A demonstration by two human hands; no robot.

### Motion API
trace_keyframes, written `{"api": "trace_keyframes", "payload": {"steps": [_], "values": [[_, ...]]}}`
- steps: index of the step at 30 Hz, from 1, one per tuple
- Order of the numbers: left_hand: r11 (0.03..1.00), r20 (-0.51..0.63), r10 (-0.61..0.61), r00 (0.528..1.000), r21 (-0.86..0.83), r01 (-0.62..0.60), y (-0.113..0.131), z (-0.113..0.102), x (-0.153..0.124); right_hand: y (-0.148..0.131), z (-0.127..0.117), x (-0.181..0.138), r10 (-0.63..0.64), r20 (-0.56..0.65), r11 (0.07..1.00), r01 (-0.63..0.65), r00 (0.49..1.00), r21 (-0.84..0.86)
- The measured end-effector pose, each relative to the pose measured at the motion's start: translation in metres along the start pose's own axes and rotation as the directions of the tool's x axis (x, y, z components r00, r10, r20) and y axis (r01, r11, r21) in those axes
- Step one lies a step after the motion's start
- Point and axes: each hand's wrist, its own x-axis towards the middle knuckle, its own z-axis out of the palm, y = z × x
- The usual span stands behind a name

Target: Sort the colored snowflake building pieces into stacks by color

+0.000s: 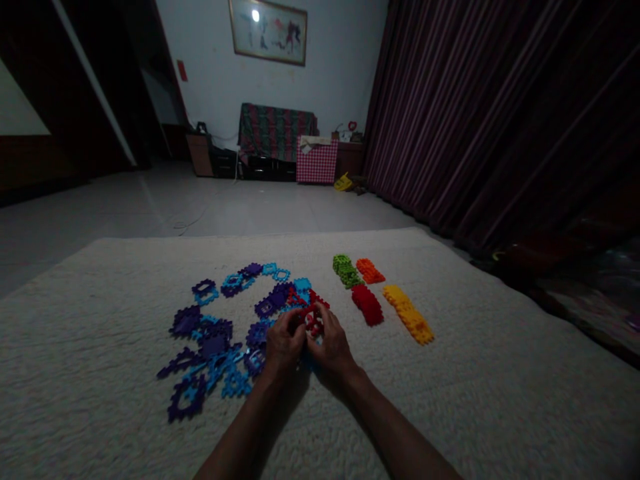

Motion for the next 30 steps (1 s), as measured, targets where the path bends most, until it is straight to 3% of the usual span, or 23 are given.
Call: {"api": "trace_keyframes", "payload": {"steps": [5,9,12,15,20,25,30], "values": [[0.998,0.056,-0.018,0.998,-0.052,0.021,0.006,0.003,-0.002,-0.001,0.000,0.001,-0.019,-0.020,1.000,0.018,1.000,-0.010],[0.998,0.088,0.056,0.995,-0.015,-0.055,0.007,0.002,-0.002,-0.006,0.000,0.001,-0.028,-0.072,0.999,0.026,0.997,-0.025],[0.993,0.037,0.109,0.993,0.048,-0.111,0.006,0.001,-0.002,-0.005,-0.008,0.001,0.037,-0.152,0.995,-0.051,0.988,-0.091],[0.986,-0.035,0.128,0.991,0.116,-0.123,0.002,0.001,-0.002,0.009,-0.027,0.003,0.099,-0.290,0.959,-0.169,0.952,-0.226],[0.967,-0.110,0.193,0.975,0.191,-0.170,-0.007,0.000,0.002,0.047,-0.066,0.009,0.081,-0.522,0.868,-0.317,0.849,-0.382],[0.946,-0.097,0.259,0.961,0.224,-0.233,-0.011,-0.003,0.004,0.064,-0.075,0.002,0.185,-0.542,0.785,-0.455,0.820,-0.420],[0.928,-0.108,0.299,0.948,0.263,-0.263,-0.011,-0.006,0.004,0.059,-0.076,-0.001,0.242,-0.491,0.760,-0.478,0.837,-0.440]]}}
